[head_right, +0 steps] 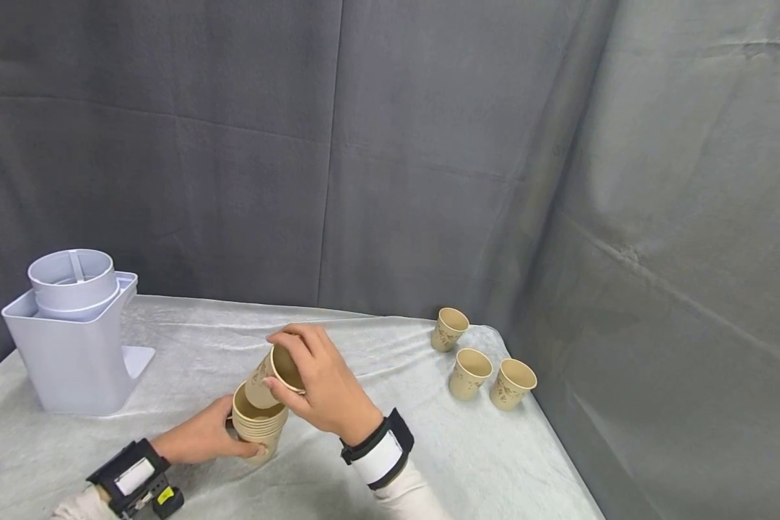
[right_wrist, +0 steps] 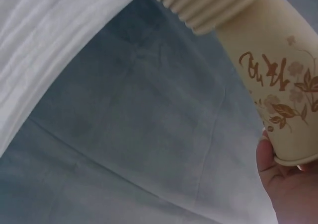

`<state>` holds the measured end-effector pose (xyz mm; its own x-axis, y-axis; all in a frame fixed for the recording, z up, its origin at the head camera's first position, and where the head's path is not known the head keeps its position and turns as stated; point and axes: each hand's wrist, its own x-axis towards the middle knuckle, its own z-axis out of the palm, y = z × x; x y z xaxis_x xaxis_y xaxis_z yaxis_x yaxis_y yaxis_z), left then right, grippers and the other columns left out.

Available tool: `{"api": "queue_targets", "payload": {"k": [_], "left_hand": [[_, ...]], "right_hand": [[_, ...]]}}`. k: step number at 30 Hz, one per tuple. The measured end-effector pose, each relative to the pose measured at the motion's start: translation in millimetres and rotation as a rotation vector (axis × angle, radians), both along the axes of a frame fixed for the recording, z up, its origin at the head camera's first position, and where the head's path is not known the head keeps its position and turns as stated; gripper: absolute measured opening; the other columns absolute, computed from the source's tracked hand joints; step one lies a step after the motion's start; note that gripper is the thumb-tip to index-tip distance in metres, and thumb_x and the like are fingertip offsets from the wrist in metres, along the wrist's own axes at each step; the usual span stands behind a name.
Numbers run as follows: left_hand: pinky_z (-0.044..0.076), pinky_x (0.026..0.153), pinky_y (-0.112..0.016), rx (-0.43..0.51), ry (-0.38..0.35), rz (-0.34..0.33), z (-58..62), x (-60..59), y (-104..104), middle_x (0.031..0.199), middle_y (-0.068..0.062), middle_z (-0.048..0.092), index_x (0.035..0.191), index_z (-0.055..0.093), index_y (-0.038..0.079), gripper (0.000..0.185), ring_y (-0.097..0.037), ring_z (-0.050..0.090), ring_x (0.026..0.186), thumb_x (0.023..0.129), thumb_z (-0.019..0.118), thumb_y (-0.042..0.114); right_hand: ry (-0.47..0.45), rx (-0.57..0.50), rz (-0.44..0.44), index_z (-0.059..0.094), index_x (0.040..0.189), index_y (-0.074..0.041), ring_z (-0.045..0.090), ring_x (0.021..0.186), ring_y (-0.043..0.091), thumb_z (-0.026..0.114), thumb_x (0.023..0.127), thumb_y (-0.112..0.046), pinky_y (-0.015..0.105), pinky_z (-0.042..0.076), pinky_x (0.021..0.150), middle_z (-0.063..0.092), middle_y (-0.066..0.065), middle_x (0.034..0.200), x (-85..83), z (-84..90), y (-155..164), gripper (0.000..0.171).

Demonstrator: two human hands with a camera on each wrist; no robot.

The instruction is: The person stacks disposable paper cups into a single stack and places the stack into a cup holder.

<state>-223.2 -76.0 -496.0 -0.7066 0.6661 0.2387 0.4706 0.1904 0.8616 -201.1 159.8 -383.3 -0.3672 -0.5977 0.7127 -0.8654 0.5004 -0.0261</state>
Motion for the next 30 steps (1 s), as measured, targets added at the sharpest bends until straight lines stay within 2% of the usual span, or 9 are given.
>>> {"api": "queue_targets", "payload": {"k": [14,22,30], "left_hand": [[0.049,0.1,-0.024,-0.003,-0.037,-0.009,0.1,-0.9,-0.2,0.125,-0.006,0.065,0.135,0.054,0.005,0.065,-0.009,0.063,0.113,0.082,0.086,0.028],[0.05,0.098,-0.023,0.003,-0.028,0.002,0.2,-0.1,0.5,0.122,-0.007,0.066,0.133,0.054,0.002,0.065,-0.007,0.064,0.109,0.081,0.086,0.026],[0.051,0.097,-0.024,0.017,-0.044,-0.034,-0.9,-1.9,0.3,0.125,-0.012,0.064,0.137,0.05,-0.002,0.068,-0.009,0.064,0.11,0.084,0.084,0.024]], "right_hand": [[-0.034,0.134,-0.019,0.054,0.142,-0.012,0.051,0.128,0.017,0.059,0.103,-0.039,0.026,0.041,0.112,0.055,0.002,0.137,0.1,-14.7,-15.6,0.048],[-0.104,0.188,-0.047,0.051,0.146,-0.016,0.049,0.131,0.015,0.059,0.103,-0.041,0.028,0.043,0.111,0.053,0.001,0.141,2.1,-19.5,-20.1,0.05],[-0.167,0.214,-0.057,0.052,0.146,-0.015,0.048,0.133,0.015,0.058,0.103,-0.041,0.03,0.045,0.11,0.052,0.0,0.143,3.2,-25.6,-26.4,0.051]]}}
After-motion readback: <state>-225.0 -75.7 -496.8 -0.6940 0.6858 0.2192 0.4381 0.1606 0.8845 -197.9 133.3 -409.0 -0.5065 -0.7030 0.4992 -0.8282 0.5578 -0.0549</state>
